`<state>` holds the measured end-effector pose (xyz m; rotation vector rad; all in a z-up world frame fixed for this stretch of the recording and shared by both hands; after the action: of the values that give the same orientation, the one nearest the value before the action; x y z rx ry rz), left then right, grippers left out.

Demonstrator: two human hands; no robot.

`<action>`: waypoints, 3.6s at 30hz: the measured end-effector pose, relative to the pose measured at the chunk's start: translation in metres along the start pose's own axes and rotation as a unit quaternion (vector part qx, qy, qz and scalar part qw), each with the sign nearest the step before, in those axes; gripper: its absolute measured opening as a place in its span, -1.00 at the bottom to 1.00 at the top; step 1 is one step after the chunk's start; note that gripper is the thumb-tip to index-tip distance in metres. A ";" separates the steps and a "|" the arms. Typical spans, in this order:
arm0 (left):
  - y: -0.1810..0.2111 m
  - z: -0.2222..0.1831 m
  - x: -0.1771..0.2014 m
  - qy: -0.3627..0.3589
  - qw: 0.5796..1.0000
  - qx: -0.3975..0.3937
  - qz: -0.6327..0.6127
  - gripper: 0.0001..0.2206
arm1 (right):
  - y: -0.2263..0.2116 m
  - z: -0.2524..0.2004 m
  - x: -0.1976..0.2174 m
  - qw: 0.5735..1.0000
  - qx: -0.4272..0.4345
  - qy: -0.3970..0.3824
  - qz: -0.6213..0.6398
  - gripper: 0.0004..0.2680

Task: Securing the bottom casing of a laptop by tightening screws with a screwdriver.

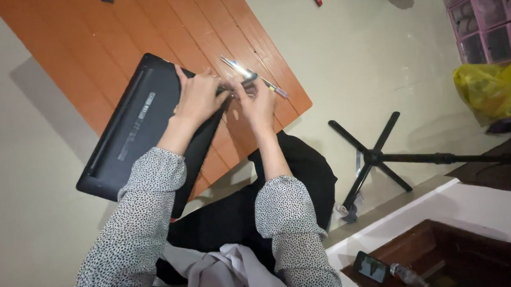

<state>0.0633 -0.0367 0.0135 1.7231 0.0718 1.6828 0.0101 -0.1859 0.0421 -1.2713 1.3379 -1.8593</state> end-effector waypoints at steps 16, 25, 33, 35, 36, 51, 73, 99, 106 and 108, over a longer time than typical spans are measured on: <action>-0.005 -0.017 -0.001 0.081 0.990 -0.109 -0.027 -0.96 | -0.010 -0.004 0.001 0.995 -0.005 -0.096 0.010 -0.90; 0.008 -0.017 0.023 0.086 0.981 -0.124 -0.126 -0.84 | -0.042 -0.012 0.018 0.994 0.045 -0.056 -0.082 -0.85; 0.000 -0.013 0.009 0.110 0.981 -0.151 -0.056 -0.93 | -0.046 -0.015 0.018 0.992 0.051 -0.046 -0.107 -0.81; 0.000 -0.013 0.005 0.115 0.980 -0.154 -0.046 -0.93 | -0.038 -0.011 0.016 0.991 0.057 -0.046 -0.110 -0.80; -0.001 -0.013 0.004 0.118 0.981 -0.148 -0.040 -0.95 | -0.031 -0.008 0.014 0.994 0.052 -0.052 -0.084 -0.77; 0.001 -0.012 0.007 0.083 0.985 -0.138 -0.063 -0.93 | -0.041 -0.007 0.023 0.979 0.165 -0.041 -0.113 -0.90; 0.008 -0.012 0.011 0.120 0.980 -0.156 -0.034 -0.90 | 0.007 0.001 -0.005 0.988 0.018 -0.084 -0.125 -0.83; 0.026 -0.017 0.029 0.132 0.977 -0.154 -0.072 -0.89 | -0.101 -0.015 0.021 0.887 0.359 -0.055 -0.284 -0.63; 0.020 -0.017 0.032 0.140 0.981 -0.127 -0.050 -0.79 | -0.093 -0.004 0.001 0.616 0.577 -0.105 -0.525 -0.90; 0.018 -0.016 0.032 0.142 0.981 -0.118 -0.062 -0.86 | -0.100 0.000 -0.003 0.577 0.606 -0.123 -0.533 -0.93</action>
<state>0.0462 -0.0266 0.0480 1.2727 0.1042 1.7564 0.0220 -0.1453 0.1333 -1.3428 -1.1990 -2.2537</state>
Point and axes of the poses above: each hand's wrist, its own z-axis towards the middle knuckle, its own x-axis out of the back of the hand, y = z × x, the point moved 4 cm from there along z, towards the middle knuckle, and after that the axes turned 1 degree about y, right-handed, at the moved point
